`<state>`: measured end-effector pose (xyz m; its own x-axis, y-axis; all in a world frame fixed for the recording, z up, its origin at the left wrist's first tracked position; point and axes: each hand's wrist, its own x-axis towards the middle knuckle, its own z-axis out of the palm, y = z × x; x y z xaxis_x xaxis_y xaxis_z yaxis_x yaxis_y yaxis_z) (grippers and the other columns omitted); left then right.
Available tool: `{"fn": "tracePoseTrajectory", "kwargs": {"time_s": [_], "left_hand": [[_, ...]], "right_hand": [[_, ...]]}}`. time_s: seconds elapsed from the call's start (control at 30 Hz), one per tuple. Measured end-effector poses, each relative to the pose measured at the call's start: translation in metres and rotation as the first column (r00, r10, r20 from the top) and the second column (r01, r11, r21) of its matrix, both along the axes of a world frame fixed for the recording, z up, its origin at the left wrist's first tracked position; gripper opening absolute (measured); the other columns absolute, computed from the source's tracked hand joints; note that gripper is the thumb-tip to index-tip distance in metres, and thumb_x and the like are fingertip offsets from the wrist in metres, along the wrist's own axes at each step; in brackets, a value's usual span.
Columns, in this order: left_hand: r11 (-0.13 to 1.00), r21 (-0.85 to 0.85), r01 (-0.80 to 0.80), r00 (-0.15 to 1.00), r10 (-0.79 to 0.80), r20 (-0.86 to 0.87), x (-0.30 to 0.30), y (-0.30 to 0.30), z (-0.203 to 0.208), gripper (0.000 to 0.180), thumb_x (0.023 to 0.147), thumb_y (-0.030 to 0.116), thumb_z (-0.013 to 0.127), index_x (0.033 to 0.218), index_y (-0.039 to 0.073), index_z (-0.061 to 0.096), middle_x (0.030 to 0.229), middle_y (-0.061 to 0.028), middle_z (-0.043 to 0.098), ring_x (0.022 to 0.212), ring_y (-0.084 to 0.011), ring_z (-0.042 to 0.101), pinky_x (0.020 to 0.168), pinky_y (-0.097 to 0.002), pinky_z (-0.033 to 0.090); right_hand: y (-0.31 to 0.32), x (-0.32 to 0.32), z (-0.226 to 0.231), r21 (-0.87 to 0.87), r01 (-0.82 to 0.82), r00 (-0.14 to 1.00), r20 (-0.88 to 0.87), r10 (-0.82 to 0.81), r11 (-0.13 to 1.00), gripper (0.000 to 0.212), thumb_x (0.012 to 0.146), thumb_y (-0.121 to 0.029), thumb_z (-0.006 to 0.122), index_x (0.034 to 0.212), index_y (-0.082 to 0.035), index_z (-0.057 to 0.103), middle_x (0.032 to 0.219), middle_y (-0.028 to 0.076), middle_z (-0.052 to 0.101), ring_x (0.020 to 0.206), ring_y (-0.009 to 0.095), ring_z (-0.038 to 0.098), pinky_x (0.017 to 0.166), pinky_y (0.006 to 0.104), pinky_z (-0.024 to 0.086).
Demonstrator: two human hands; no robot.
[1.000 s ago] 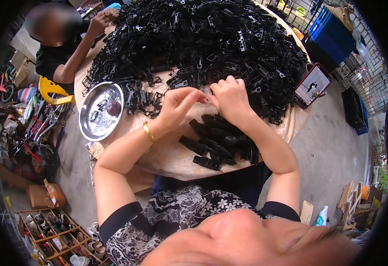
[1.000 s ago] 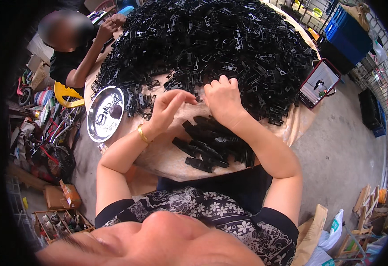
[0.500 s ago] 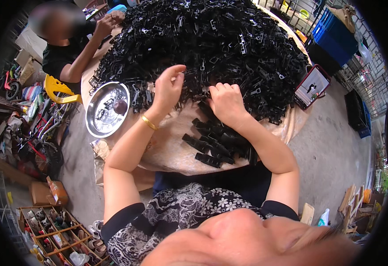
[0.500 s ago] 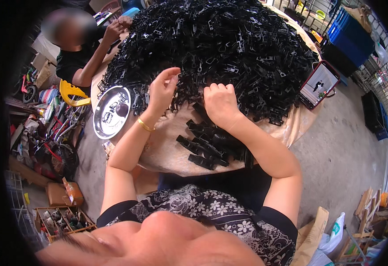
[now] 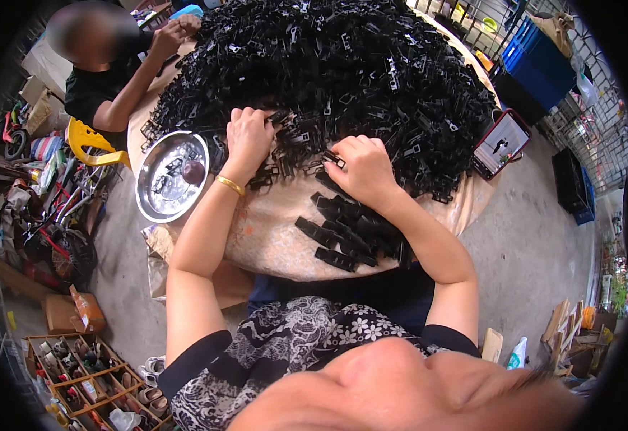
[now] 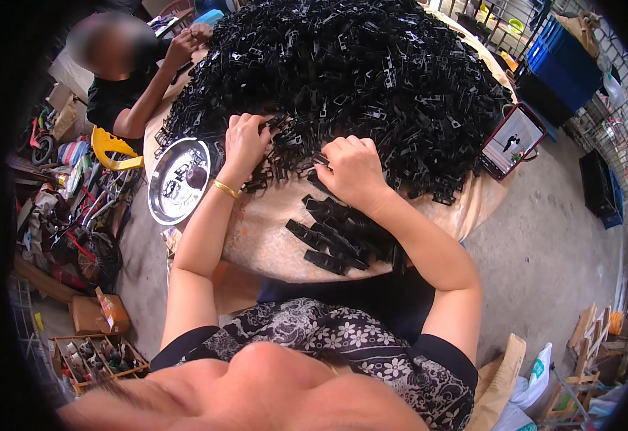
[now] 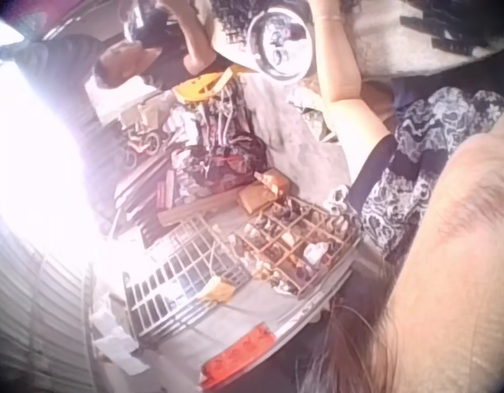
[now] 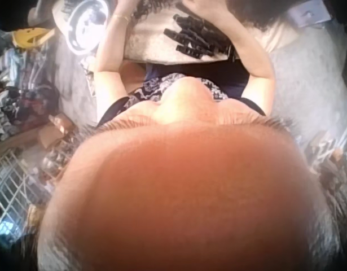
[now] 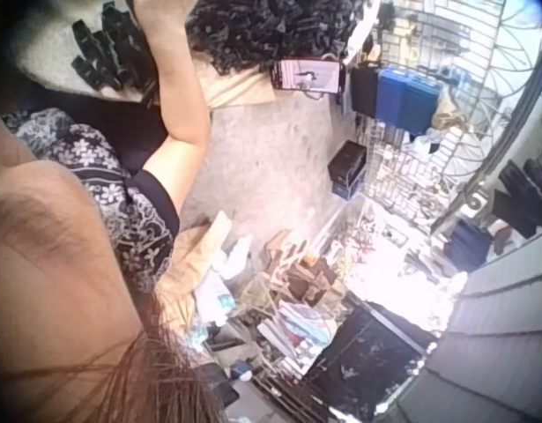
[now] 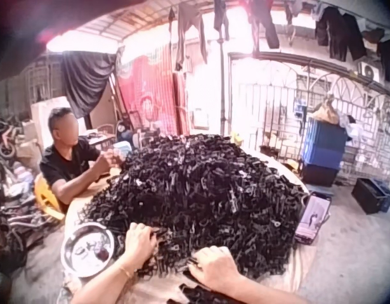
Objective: The person assembles plastic components by fitting plastic pieces together by hand and stacking the assembled parts on the table.
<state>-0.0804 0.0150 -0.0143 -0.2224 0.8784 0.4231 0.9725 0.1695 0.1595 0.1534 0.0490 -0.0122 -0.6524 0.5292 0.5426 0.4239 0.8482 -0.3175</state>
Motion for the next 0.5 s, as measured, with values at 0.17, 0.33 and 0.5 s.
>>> {"fn": "tracePoseTrajectory", "kwargs": {"time_s": [0.17, 0.33, 0.5], "left_hand": [[1.0, 0.0, -0.028, 0.999, 0.028, -0.044, 0.006, -0.001, -0.001, 0.022, 0.08, 0.017, 0.059, 0.096, 0.005, 0.064, 0.093, -0.011, 0.061, 0.092, -0.029, 0.054, 0.081, -0.0382, 0.043], [0.916, 0.389, 0.094, 0.902, -0.244, 0.356, 0.026, -0.001, 0.01, 0.017, 0.081, 0.009, 0.061, 0.097, 0.004, 0.062, 0.091, -0.0117, 0.06, 0.073, -0.0247, 0.059, 0.066, -0.0319, 0.048], [0.934, 0.334, 0.126, 0.682, -0.327, 0.654, 0.036, -0.005, 0.004, 0.025, 0.083, 0.006, 0.063, 0.108, 0.004, 0.064, 0.078, -0.0015, 0.061, 0.063, -0.0057, 0.051, 0.057, -0.0217, 0.044]], "right_hand": [[0.0, -0.001, -0.001, 0.006, -0.042, 0.996, -0.077, 0.042, 0.999, 0.02, 0.075, -0.023, 0.066, 0.086, -0.007, 0.062, 0.082, 0.006, 0.061, 0.078, 0.023, 0.057, 0.077, 0.0359, 0.039], [0.002, 0.001, 0.003, 0.003, -0.117, 0.982, -0.151, 0.116, 0.993, 0.023, 0.074, -0.014, 0.068, 0.094, -0.005, 0.061, 0.085, 0.007, 0.062, 0.08, 0.025, 0.058, 0.076, 0.0368, 0.041], [0.004, 0.0, 0.008, 0.015, -0.173, 0.939, -0.298, 0.17, 0.985, 0.026, 0.072, -0.007, 0.068, 0.097, -0.003, 0.061, 0.089, 0.01, 0.061, 0.083, 0.029, 0.058, 0.075, 0.0375, 0.044]]}}
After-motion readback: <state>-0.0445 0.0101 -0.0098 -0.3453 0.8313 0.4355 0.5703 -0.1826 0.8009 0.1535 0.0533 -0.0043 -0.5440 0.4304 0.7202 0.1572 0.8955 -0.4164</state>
